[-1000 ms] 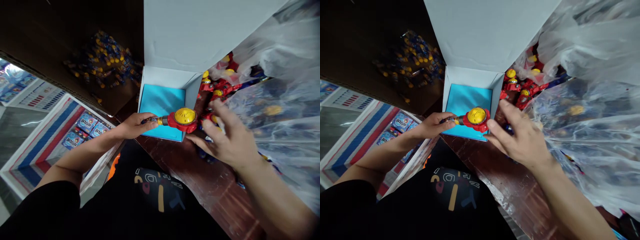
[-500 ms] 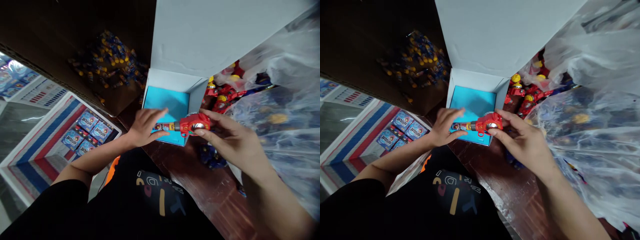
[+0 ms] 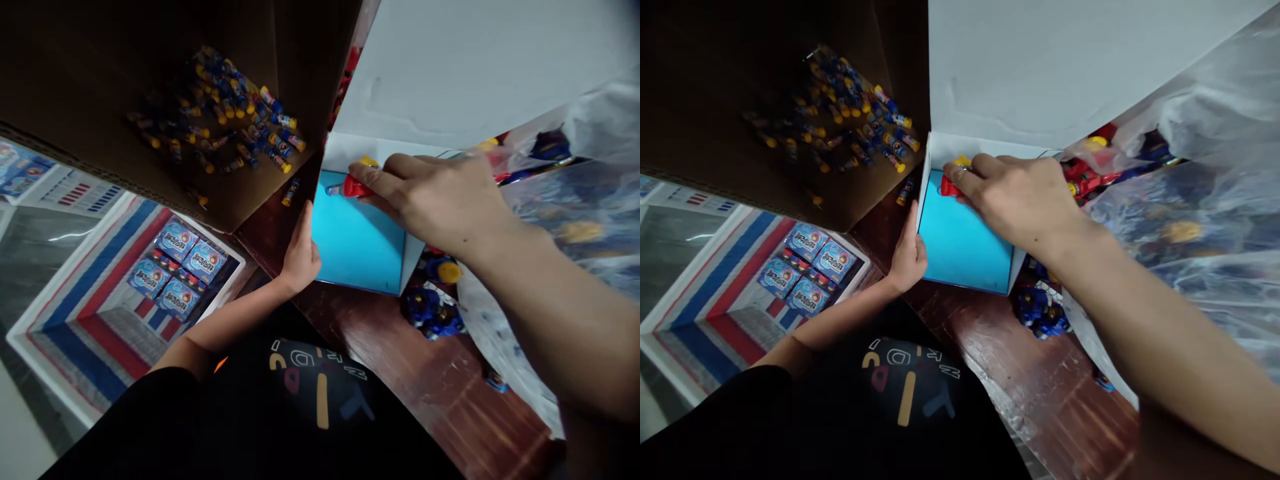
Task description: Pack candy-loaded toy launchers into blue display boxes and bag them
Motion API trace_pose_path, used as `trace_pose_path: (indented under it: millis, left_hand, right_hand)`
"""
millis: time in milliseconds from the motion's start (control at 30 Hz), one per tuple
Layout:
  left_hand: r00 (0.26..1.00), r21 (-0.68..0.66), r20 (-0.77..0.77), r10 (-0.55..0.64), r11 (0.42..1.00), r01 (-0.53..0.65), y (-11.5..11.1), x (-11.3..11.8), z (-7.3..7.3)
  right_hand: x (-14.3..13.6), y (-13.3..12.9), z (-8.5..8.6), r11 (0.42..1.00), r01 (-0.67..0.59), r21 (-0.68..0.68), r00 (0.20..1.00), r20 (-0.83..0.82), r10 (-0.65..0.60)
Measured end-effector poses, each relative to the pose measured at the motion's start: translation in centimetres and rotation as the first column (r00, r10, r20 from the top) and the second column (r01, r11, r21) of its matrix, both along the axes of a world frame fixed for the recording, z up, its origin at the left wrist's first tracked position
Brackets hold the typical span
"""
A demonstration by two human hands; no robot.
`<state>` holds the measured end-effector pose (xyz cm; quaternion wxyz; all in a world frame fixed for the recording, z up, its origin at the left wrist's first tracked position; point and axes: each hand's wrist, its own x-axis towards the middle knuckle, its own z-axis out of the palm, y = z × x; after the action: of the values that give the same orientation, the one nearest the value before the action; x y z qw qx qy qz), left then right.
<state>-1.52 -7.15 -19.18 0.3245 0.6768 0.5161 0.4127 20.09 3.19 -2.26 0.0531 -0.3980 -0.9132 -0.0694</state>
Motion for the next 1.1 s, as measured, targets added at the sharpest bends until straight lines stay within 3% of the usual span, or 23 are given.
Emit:
trace_pose_path:
  millis: [267, 333, 400, 467, 500, 567, 633, 700, 767, 867, 1033, 1100]
  left_hand:
    - [0.998, 0.043, -0.004, 0.062, 0.997, -0.061, -0.3, 0.5, 0.2]
    - [0.997, 0.023, -0.008, 0.078, 0.997, -0.077, -0.1, -0.4, 1.0]
    - [0.991, 0.021, -0.027, 0.132, 0.991, -0.131, 0.9, -1.9, 1.8]
    - [0.974, 0.065, -0.083, 0.213, 0.976, -0.208, 2.8, -3.6, 2.4]
    - [0.964, 0.097, -0.124, 0.235, 0.970, -0.223, 4.0, -4.3, 2.5]
    - [0.955, 0.136, -0.202, 0.216, 0.972, -0.191, 6.5, -5.3, 2.3]
    - [0.955, 0.131, -0.249, 0.161, 0.983, -0.131, 8.8, -5.6, 1.6]
    - [0.957, 0.106, -0.253, 0.145, 0.987, -0.121, 10.2, -5.3, 0.8]
    - [0.957, 0.080, -0.245, 0.153, 0.987, -0.138, 10.8, -5.0, 0.3]
    - [0.957, 0.049, -0.261, 0.127, 0.992, -0.119, 10.1, -5.2, 0.6]
    - [0.953, -0.019, -0.292, 0.078, 0.996, -0.087, 7.4, -6.5, 2.7]
    - [0.962, -0.035, -0.260, 0.085, 0.995, -0.097, 6.1, -7.3, 3.6]
  right_hand:
    - [-5.0, 5.4, -1.0, 0.977, 0.130, -0.168, 0.991, 0.042, -0.124]
    - [-3.7, 4.7, -0.5, 0.974, 0.132, -0.182, 0.989, -0.048, -0.143]
    - [-0.6, 3.0, 0.2, 0.974, 0.131, -0.185, 0.958, -0.231, -0.172]
    - [3.9, 1.4, 0.3, 0.952, 0.257, -0.168, 0.857, -0.415, -0.305]
    - [6.4, 1.0, 0.0, 0.909, 0.381, -0.169, 0.783, -0.463, -0.414]
    - [10.8, 1.1, -1.9, 0.721, 0.665, -0.195, 0.617, -0.401, -0.677]
    - [13.8, 1.8, -4.9, 0.602, 0.762, -0.239, 0.536, -0.289, -0.793]
    - [15.3, 2.5, -8.4, 0.561, 0.781, -0.274, 0.518, -0.216, -0.828]
    - [16.0, 2.5, -11.2, 0.575, 0.771, -0.274, 0.540, -0.199, -0.818]
    - [17.0, 1.9, -13.4, 0.654, 0.717, -0.244, 0.612, -0.231, -0.757]
    - [18.2, 0.9, -13.8, 0.760, 0.615, -0.210, 0.694, -0.314, -0.648]
    - [18.3, -0.4, -13.4, 0.842, 0.515, -0.160, 0.771, -0.343, -0.537]
